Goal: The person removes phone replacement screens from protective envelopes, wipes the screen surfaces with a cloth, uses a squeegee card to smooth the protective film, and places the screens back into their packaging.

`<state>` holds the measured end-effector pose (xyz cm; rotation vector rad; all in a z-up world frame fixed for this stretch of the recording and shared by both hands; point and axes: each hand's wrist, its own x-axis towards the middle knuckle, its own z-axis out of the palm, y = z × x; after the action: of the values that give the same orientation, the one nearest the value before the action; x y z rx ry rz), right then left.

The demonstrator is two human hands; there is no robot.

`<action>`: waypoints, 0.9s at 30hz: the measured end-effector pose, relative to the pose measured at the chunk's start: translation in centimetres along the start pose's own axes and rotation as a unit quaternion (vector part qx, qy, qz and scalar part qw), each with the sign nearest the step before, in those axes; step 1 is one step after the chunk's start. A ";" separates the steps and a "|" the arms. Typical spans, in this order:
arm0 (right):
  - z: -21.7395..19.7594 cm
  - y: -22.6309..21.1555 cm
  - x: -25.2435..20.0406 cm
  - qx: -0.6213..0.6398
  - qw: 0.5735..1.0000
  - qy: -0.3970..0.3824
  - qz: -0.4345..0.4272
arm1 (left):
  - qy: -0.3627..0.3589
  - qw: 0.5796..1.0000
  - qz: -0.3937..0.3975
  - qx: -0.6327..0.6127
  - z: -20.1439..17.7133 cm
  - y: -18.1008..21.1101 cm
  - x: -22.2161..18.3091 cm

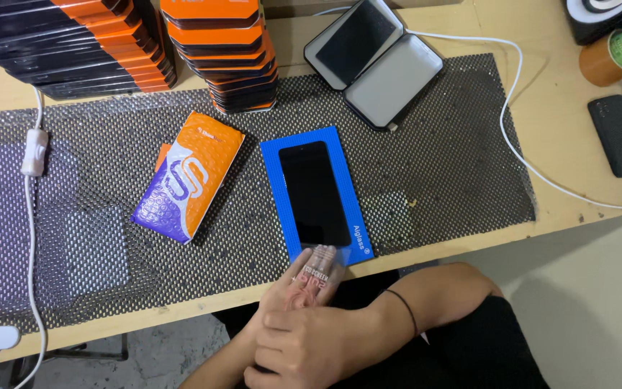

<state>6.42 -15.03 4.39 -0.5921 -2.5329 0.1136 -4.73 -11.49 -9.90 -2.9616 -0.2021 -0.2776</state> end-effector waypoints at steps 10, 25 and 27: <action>-0.8 0.0 -0.4 0.031 0.999 -0.003 0.014 | 0.118 0.965 0.006 0.236 1.3 -0.1 -0.3; -2.6 0.5 -0.7 -0.007 0.999 0.038 0.032 | 0.037 0.997 -0.034 -0.062 1.1 0.2 0.3; -3.1 0.6 -0.9 0.014 0.999 0.033 0.037 | 0.037 0.995 -0.041 -0.077 0.0 0.2 0.6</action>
<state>8.94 -15.00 6.51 -0.6670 -2.4429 0.1528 -4.11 -11.60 -9.79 -3.0931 -0.3056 -0.4328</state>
